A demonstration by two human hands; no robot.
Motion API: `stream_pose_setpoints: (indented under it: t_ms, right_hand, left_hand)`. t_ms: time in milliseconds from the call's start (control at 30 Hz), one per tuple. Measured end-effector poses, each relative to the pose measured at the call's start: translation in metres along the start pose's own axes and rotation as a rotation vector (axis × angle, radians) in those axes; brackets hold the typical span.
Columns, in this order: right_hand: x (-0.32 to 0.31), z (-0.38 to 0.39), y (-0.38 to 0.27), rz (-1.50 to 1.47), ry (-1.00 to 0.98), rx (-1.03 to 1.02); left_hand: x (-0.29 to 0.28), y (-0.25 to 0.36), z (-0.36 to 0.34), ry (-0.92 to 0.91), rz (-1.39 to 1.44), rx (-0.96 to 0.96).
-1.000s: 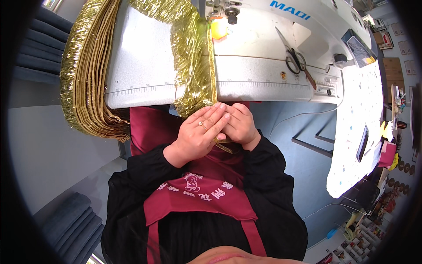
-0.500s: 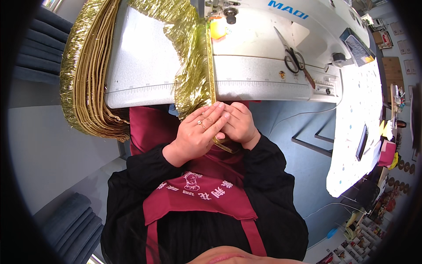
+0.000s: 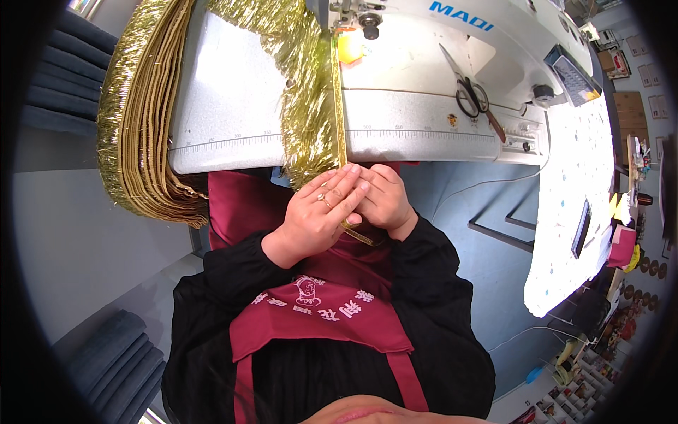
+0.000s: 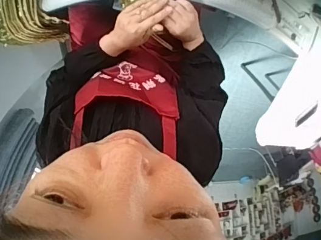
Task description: The person aligns a gold tinsel trim along the edge of a gold fabric piece on a sewing machine, guides it through the machine to stitch the trim, then uses scissors to cut the thread and trim. The process is repeated for additional sections.
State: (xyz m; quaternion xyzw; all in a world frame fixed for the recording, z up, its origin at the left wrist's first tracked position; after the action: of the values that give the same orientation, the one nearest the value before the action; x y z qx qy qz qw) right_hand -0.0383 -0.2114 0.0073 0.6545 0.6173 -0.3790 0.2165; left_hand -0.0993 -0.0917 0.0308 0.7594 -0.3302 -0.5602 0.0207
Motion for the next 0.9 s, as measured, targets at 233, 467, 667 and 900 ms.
stream_pose_setpoints:
  t_ms: [233,467,667,900]
  right_hand:
    - [0.0006,0.0004,-0.0013,-0.014,-0.009,-0.001]
    - [0.0030,0.0015,-0.0019,-0.022,0.002,0.001]
    - [0.0035,0.0025,-0.0016,-0.025,-0.003,0.004]
    - [0.0032,0.0012,-0.0019,-0.020,0.009,0.004]
  left_hand:
    - [0.0005,0.0012,-0.0001,0.014,0.012,0.015]
    - [0.0006,0.0017,-0.0005,0.013,0.016,0.019]
    - [0.0013,0.0011,0.0004,0.009,0.028,0.011]
    - [0.0018,0.0007,0.0012,-0.001,0.025,0.008]
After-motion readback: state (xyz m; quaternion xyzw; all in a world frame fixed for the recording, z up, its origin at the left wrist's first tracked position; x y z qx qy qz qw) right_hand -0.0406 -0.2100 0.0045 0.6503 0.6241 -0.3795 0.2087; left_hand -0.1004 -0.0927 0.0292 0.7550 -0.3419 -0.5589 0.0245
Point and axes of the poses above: each hand's wrist, its own z-axis away from the middle knuckle, its own x-axis out of the palm, y = z × x, the point moved 6 cm from there along -z, towards the middle knuckle, and after that the axes turned 8 degrees about -y, right-handed, at the moved point
